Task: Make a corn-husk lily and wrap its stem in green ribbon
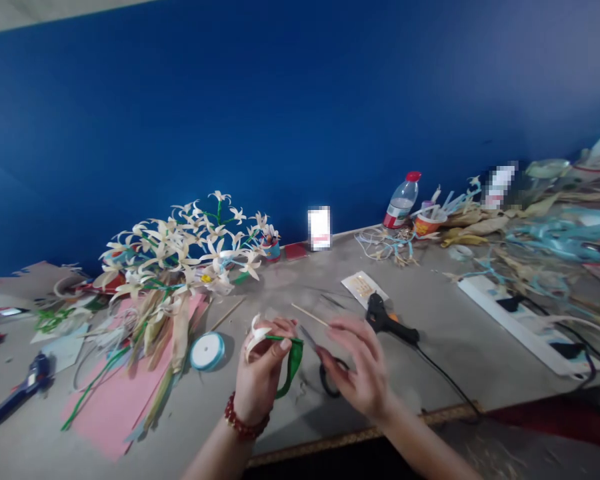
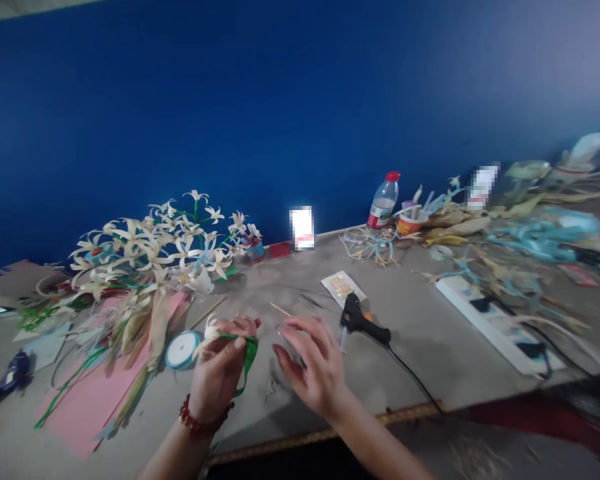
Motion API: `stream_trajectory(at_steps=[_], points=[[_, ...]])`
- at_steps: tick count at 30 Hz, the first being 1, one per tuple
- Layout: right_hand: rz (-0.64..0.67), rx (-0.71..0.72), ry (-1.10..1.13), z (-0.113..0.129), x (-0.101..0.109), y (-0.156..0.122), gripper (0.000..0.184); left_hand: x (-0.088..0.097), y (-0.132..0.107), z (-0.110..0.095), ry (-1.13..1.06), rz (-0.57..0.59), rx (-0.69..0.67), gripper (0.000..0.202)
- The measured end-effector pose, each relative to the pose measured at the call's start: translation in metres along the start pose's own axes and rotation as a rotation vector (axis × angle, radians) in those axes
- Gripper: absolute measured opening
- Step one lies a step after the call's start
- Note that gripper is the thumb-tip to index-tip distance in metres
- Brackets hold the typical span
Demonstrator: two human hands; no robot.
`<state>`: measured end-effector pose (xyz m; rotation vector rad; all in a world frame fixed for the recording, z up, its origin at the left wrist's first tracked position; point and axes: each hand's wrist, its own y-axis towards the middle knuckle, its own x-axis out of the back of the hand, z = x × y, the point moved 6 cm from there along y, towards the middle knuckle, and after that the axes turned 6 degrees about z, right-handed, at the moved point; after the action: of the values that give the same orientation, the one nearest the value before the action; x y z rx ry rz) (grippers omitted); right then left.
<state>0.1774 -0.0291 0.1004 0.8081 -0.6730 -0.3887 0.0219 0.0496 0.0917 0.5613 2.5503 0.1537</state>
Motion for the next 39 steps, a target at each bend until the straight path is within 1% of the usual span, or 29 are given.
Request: stream_trajectory(at_steps=[1,3,5,7,12,14,16,20,24,26,29,31,35,37,39], points=[[0.004,0.113,-0.047,0.007,-0.001,0.001,0.040,-0.002,-0.001,0.001,-0.013,-0.005,0.007,0.007],[0.009,0.271,-0.082,0.019,-0.004,0.003,0.041,-0.005,-0.003,0.002,-0.025,-0.011,0.011,0.007],[0.004,0.352,-0.080,0.027,-0.006,0.007,0.035,-0.006,-0.006,0.004,-0.017,-0.014,0.021,0.006],[0.002,0.385,-0.079,0.032,-0.007,0.012,0.029,-0.007,-0.008,0.005,0.006,-0.009,0.019,0.004],[-0.015,0.407,-0.073,0.037,-0.001,0.016,0.025,-0.006,-0.009,-0.006,0.115,-0.009,-0.073,0.005],[-0.017,0.392,-0.067,0.037,0.001,0.016,0.024,-0.006,-0.009,-0.012,0.210,-0.020,-0.104,0.004],[-0.024,0.376,-0.060,0.038,0.004,0.018,0.022,-0.007,-0.010,-0.016,0.320,-0.007,-0.119,0.003],[-0.019,0.372,-0.016,0.042,0.009,0.027,0.016,-0.010,-0.012,-0.026,0.489,0.067,-0.204,0.005],[0.009,0.355,0.031,0.044,0.012,0.034,0.019,-0.014,-0.011,-0.039,0.586,0.148,-0.257,0.009],[0.040,0.333,0.100,0.043,0.013,0.036,0.019,-0.019,-0.010,-0.047,0.630,0.199,-0.280,0.009],[0.068,0.257,0.273,0.036,0.013,0.037,0.018,-0.026,-0.006,-0.056,0.644,0.289,-0.296,0.011],[0.104,0.149,0.431,0.028,0.010,0.039,0.015,-0.027,-0.003,-0.058,0.621,0.333,-0.273,0.013],[0.188,-0.195,0.762,0.006,-0.010,0.038,0.006,-0.025,0.002,-0.055,0.522,0.422,-0.193,0.010],[0.205,-0.367,0.962,-0.002,-0.022,0.035,0.008,-0.023,0.004,-0.051,0.450,0.449,-0.129,0.005],[0.216,-0.527,1.191,-0.005,-0.036,0.030,0.013,-0.021,0.006,-0.047,0.386,0.449,-0.072,0.003]])
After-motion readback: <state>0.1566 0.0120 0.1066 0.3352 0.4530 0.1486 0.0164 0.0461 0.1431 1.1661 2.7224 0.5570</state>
